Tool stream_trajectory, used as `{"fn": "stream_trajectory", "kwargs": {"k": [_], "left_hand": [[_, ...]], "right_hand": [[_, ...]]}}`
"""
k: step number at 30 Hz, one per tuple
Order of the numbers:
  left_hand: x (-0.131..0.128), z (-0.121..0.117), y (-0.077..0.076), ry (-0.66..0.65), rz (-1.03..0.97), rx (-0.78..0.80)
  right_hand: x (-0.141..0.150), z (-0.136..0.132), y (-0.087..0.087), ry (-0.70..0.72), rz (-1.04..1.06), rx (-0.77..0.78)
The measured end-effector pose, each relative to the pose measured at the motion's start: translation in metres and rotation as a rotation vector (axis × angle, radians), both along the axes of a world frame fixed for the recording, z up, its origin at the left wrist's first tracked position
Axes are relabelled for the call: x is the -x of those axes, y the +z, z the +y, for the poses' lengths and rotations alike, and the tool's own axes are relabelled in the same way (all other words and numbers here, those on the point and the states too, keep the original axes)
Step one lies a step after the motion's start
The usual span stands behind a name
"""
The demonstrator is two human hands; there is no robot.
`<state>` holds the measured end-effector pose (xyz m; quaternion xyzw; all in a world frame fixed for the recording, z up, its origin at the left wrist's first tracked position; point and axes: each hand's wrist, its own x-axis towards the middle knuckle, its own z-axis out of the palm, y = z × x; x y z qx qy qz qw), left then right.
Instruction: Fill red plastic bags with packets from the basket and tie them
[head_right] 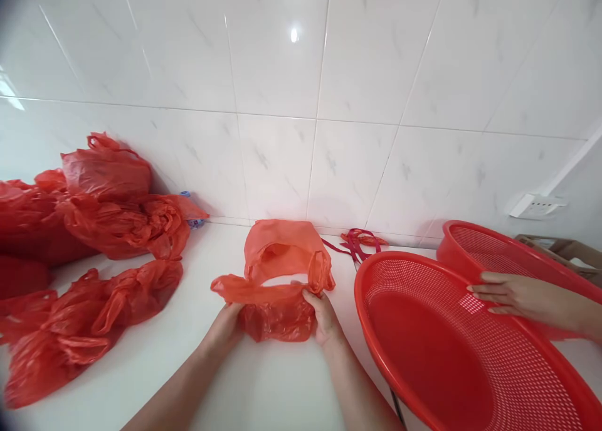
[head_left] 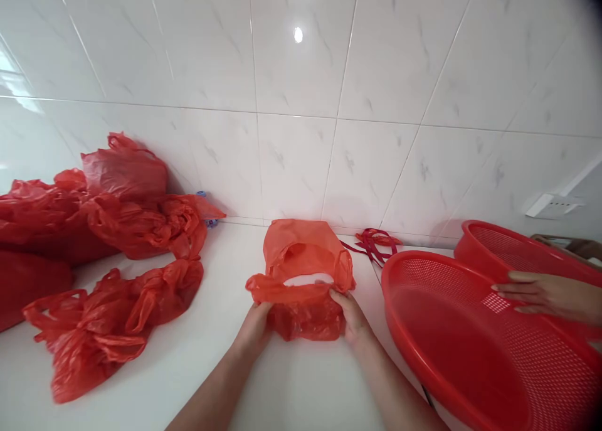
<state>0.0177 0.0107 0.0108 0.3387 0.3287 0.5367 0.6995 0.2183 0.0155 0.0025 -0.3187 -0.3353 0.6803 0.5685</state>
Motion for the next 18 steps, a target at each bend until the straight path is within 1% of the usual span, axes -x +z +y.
{"fn": "stream_trajectory", "kwargs": {"k": [3, 5, 7, 9, 12, 14, 18], "left_hand": [[-0.002, 0.002, -0.003, 0.048, -0.132, 0.085], [-0.007, 0.004, -0.002, 0.073, -0.232, 0.148], [-0.014, 0.005, 0.001, 0.032, -0.311, 0.176], [-0.019, 0.006, 0.003, -0.021, -0.338, 0.180], [-0.019, 0.009, 0.000, -0.031, -0.309, 0.154], [-0.015, 0.010, -0.005, -0.042, -0.287, 0.121], [-0.008, 0.010, -0.010, -0.187, -0.294, 0.097]], "right_hand": [[0.003, -0.001, 0.008, -0.023, 0.073, -0.016], [0.006, -0.004, 0.014, -0.044, 0.128, -0.004], [0.009, -0.007, 0.020, -0.061, 0.176, -0.004], [0.013, -0.009, 0.023, -0.096, 0.189, -0.030], [0.020, -0.008, 0.019, -0.141, 0.203, -0.065], [0.025, -0.004, 0.010, -0.104, 0.205, -0.025], [0.036, 0.002, -0.003, 0.001, 0.091, 0.084]]}}
